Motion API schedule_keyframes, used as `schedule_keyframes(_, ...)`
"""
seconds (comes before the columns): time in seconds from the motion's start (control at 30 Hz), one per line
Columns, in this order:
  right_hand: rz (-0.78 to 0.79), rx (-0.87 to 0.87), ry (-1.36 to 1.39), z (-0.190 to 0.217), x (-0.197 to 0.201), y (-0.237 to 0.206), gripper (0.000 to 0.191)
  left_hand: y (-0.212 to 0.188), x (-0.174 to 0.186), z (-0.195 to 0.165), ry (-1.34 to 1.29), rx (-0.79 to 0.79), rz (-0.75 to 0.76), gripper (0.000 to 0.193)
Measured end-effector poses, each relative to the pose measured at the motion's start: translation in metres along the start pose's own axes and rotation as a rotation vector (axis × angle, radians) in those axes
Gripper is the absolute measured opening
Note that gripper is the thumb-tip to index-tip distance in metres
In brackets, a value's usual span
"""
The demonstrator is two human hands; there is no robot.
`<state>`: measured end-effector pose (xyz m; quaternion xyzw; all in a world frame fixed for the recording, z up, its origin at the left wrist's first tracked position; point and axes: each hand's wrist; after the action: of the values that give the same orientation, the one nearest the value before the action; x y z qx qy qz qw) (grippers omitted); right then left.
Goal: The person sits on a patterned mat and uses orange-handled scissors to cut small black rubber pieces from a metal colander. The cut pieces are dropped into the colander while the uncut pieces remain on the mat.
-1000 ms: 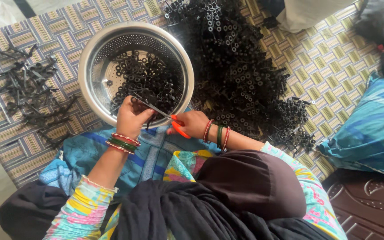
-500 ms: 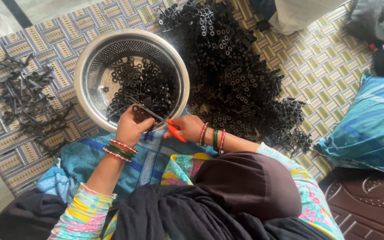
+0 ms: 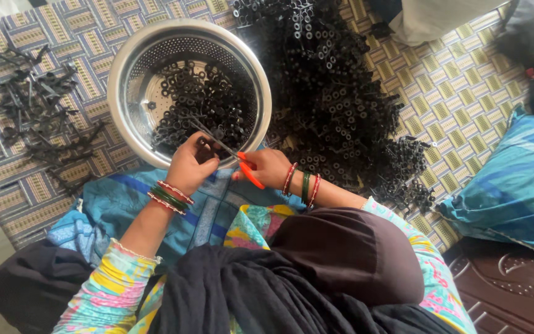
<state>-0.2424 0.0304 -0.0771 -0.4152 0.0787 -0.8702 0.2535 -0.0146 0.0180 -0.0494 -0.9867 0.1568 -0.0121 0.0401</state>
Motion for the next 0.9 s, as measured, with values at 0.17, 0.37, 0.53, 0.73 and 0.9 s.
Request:
schedule_keyframes(0.17, 0.006, -0.054, 0.038, -0.004, -0.004, 0.008, 0.054, 0.007, 0.004, 0.003, -0.308, -0.010, 0.022, 0.025)
schedule_keyframes(0.37, 0.158, -0.110, 0.634, -0.006, -0.002, 0.009, 0.051, 0.009, 0.015, -0.007, -0.658, 0.265, -0.035, 0.022)
schedule_keyframes(0.53, 0.181, -0.062, 0.637, -0.007, -0.004, 0.011, 0.054, 0.013, 0.018, -0.005, -0.550, 0.117, -0.204, 0.013)
schedule_keyframes(0.73, 0.253, -0.004, 0.558, -0.010, -0.006, 0.011, 0.060, 0.011, 0.023, 0.000, -0.334, 0.132, -0.293, 0.014)
schedule_keyframes(0.9, 0.288, 0.005, 0.244, -0.008, -0.002, 0.008, 0.063, 0.011, 0.017, -0.002, -0.438, 0.128, -0.213, 0.013)
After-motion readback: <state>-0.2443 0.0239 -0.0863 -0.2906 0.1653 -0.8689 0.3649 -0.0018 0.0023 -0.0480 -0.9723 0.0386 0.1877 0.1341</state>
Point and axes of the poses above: each hand's wrist, its own y-axis towards the middle knuckle, its own x-axis out of the back of the hand, z = x × y, and after that the axes turned 2 degrees about -x, right-handed
